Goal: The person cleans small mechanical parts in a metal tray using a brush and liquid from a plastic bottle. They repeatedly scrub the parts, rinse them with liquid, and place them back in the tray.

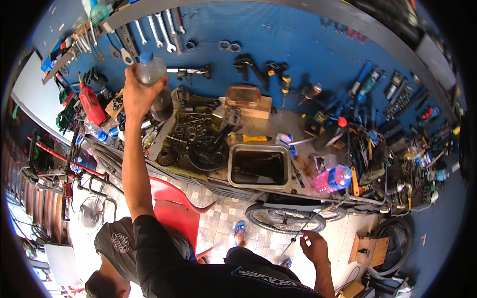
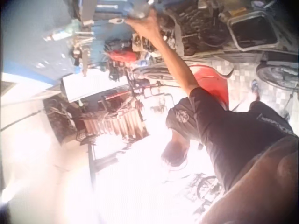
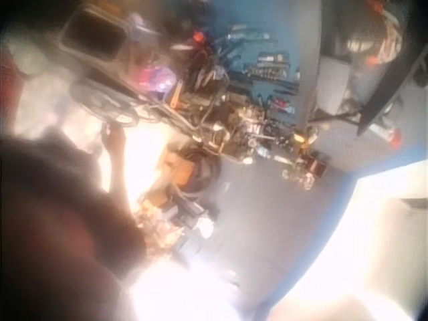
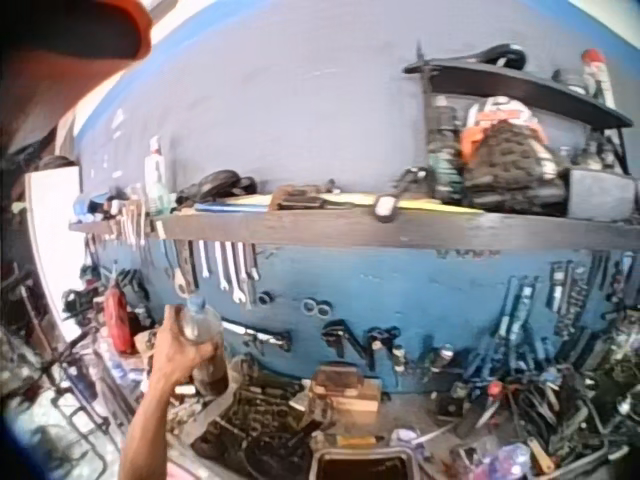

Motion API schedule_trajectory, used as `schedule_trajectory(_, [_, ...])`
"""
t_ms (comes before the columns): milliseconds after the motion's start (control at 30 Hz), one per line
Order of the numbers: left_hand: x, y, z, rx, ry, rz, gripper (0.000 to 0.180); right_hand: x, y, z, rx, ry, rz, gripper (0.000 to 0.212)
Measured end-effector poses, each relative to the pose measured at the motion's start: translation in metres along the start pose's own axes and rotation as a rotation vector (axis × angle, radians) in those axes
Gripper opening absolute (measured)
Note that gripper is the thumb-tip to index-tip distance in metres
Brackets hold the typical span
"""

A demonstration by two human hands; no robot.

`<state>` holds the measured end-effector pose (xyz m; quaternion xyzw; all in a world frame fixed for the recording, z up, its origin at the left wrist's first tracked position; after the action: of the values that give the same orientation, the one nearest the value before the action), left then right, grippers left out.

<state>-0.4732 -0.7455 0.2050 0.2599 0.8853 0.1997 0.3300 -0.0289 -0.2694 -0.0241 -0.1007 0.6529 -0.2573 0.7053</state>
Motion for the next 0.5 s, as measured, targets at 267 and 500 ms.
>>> schedule_trajectory(267, [-0.027,0.234,0.109,0.093,-0.396,0.514,0.086,-0.078,0.105,0.084,0.020,0.255,-0.043,0.029])
schedule_trajectory(500, [0.015,0.455,0.274,0.205,-0.684,0.876,0.079,-0.182,0.240,0.192,-0.043,0.446,-0.135,0.030])
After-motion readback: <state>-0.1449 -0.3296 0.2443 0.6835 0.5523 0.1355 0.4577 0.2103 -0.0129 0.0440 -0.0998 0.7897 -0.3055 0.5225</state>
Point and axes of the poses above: each hand's wrist, its own z-axis away from the middle knuckle, its own x-axis out of the palm, y = z × x, the point moved 1 cm from there along -z, towards the middle knuckle, and after that the axes turned 5 degrees about z, right-handed, at the moved point
